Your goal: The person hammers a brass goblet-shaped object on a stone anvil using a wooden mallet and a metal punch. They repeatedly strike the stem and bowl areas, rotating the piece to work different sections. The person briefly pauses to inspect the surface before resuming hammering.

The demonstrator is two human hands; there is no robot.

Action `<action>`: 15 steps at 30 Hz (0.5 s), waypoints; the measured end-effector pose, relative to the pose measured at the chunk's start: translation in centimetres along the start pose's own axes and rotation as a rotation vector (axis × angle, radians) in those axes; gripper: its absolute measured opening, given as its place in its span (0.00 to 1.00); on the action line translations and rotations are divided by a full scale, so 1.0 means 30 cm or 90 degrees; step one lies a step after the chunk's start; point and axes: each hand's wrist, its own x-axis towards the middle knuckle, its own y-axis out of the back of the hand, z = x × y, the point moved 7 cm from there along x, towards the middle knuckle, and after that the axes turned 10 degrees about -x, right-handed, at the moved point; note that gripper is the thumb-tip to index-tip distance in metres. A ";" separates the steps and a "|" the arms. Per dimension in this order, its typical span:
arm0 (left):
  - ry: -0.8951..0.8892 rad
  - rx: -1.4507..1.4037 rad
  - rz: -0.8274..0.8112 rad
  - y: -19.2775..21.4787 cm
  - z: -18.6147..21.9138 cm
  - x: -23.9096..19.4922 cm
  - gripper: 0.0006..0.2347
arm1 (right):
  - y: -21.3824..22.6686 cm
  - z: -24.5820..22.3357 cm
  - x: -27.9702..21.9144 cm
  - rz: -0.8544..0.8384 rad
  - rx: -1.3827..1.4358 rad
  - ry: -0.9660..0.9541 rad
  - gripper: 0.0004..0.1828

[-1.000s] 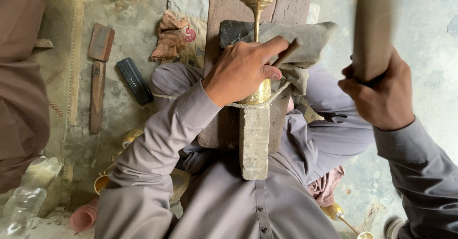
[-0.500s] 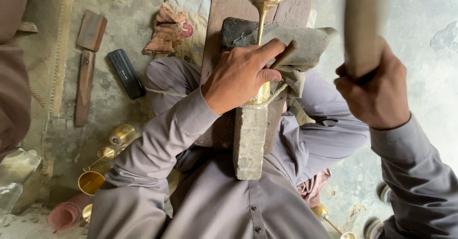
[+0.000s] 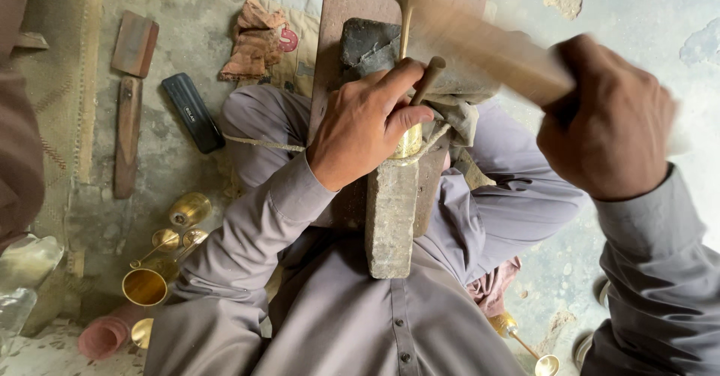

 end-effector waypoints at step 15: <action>0.043 0.014 0.088 0.008 -0.021 -0.061 0.12 | 0.173 -0.065 0.008 0.015 -0.049 0.018 0.02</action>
